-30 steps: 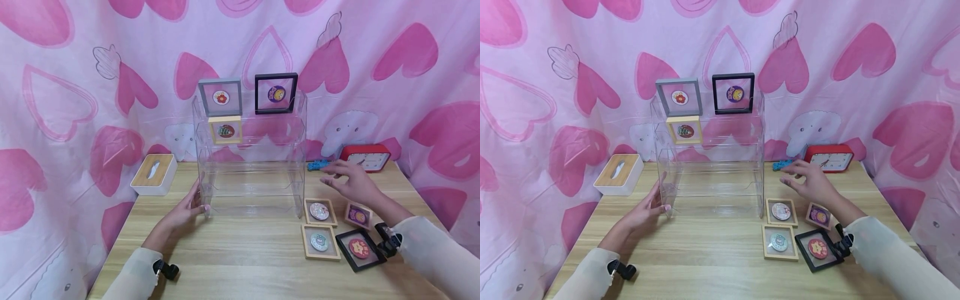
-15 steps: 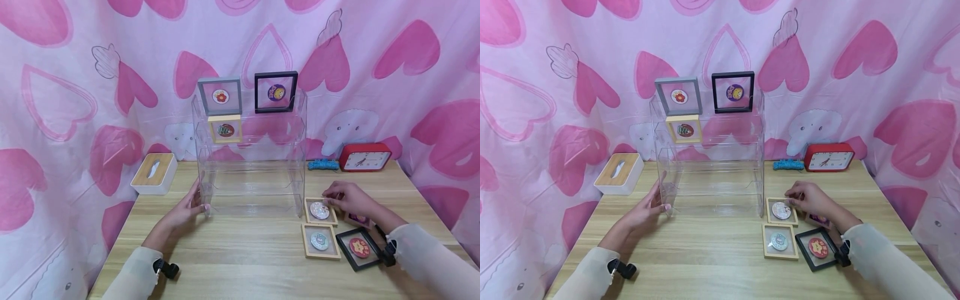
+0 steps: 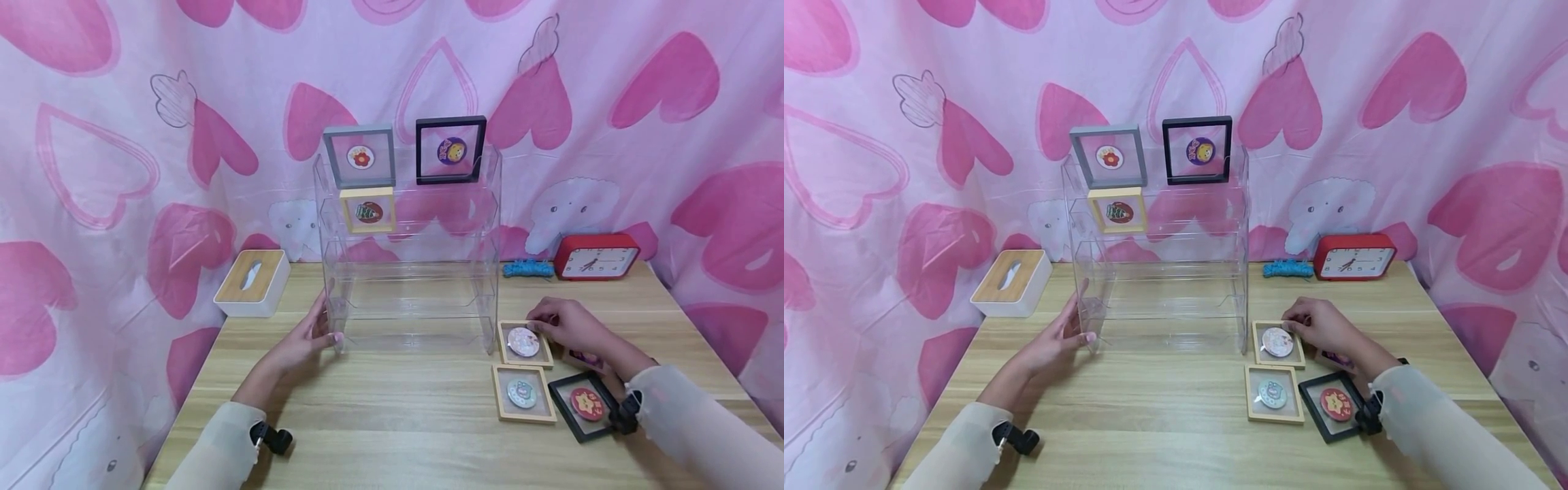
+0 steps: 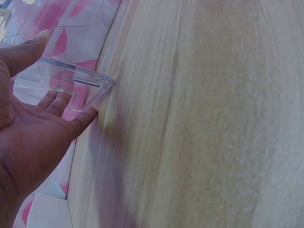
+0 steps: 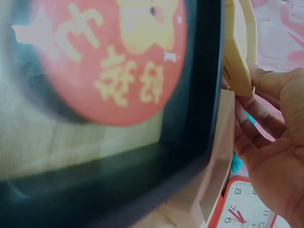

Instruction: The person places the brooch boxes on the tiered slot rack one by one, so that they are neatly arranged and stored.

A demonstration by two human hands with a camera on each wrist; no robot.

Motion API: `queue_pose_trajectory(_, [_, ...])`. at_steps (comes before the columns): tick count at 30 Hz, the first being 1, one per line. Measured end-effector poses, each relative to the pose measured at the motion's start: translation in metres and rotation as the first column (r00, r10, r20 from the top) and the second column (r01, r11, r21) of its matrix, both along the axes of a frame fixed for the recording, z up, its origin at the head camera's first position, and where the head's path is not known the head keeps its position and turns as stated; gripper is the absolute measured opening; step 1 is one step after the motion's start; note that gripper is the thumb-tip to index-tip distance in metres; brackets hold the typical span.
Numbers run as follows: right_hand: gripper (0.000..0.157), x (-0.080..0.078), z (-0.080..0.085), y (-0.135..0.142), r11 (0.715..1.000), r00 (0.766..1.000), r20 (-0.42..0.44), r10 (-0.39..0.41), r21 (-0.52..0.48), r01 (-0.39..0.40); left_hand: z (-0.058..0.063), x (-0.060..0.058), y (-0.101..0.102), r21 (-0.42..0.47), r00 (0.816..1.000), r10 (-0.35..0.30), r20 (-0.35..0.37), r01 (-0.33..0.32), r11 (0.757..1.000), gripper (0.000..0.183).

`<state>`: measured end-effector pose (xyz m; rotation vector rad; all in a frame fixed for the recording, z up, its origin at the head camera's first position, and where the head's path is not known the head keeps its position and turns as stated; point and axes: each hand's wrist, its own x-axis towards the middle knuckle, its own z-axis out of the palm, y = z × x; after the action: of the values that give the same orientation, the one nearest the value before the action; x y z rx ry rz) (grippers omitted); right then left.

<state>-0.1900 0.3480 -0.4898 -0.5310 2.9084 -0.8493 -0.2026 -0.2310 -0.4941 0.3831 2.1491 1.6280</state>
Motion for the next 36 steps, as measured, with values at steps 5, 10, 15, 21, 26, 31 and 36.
queue_pose_trajectory(5, [0.014,0.003,0.006,0.005,1.000,1.000,-0.003,-0.021,-0.014,0.021,-0.001,0.000,0.000,-0.015,1.000,0.015,0.011,-0.015,1.000,0.106])
queue_pose_trajectory(10, [0.019,0.007,0.014,0.009,0.999,0.995,-0.099,-0.003,-0.049,-0.001,-0.002,0.000,0.000,0.010,1.000,-0.006,-0.009,0.006,1.000,0.108])
queue_pose_trajectory(15, [0.023,0.011,0.026,0.012,0.997,0.966,-0.258,0.016,-0.065,-0.034,-0.001,0.001,0.000,0.000,1.000,0.001,-0.017,-0.001,1.000,0.109])
queue_pose_trajectory(21, [0.026,0.014,0.050,0.011,0.996,0.928,-0.373,0.004,-0.080,-0.036,0.000,0.000,0.001,-0.009,0.998,-0.015,-0.065,0.014,1.000,0.110])
queue_pose_trajectory(26, [0.035,0.012,0.074,0.009,0.991,0.882,-0.471,0.023,-0.108,-0.083,0.000,0.000,0.001,-0.014,0.998,-0.012,-0.064,0.011,1.000,0.110])
queue_pose_trajectory(31, [0.043,0.009,0.106,0.003,0.984,0.844,-0.537,0.010,-0.146,-0.104,0.000,0.001,0.001,-0.023,0.999,0.002,-0.043,-0.003,1.000,0.110])
queue_pose_trajectory(36, [0.045,0.005,0.134,-0.008,0.972,0.813,-0.582,-0.004,-0.194,-0.134,-0.001,0.000,0.000,0.014,0.999,-0.017,-0.043,0.018,1.000,0.111])
